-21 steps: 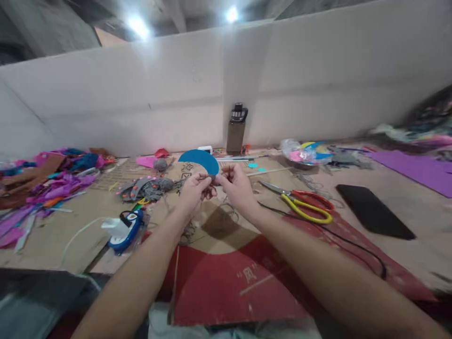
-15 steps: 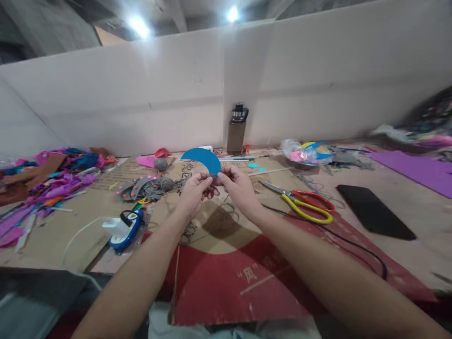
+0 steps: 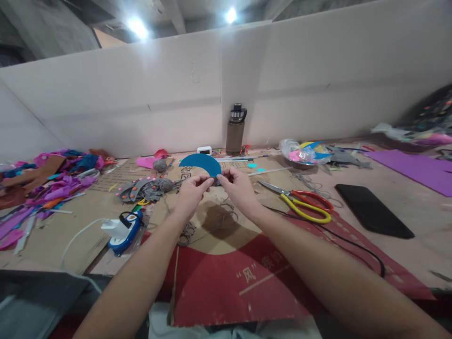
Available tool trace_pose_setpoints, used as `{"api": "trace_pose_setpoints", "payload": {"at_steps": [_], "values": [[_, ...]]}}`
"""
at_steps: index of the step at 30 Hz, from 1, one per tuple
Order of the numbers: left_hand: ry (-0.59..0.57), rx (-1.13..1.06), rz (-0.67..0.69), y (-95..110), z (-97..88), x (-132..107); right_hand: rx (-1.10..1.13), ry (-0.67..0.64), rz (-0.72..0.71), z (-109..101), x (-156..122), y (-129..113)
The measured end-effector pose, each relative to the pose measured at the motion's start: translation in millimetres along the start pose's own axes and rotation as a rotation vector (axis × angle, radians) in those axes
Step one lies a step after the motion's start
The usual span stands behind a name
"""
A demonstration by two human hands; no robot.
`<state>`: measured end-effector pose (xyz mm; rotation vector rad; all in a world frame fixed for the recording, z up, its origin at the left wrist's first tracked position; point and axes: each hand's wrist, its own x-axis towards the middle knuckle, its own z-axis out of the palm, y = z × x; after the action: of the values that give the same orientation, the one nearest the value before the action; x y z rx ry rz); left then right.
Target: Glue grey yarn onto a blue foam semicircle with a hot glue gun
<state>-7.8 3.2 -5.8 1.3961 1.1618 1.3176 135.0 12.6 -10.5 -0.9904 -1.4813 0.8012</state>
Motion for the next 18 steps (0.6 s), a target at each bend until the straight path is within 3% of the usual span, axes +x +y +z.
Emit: {"api": "trace_pose_setpoints", "payload": {"at_steps": [7,18], "values": [[0.059,-0.140,-0.039,0,-0.5,2,0.020,-0.016,-0.002,4,-2,13],[0.077,-0.478,-0.147,3,-5.3,7,-0.241,-0.296,0.085,15,-14,28]]}}
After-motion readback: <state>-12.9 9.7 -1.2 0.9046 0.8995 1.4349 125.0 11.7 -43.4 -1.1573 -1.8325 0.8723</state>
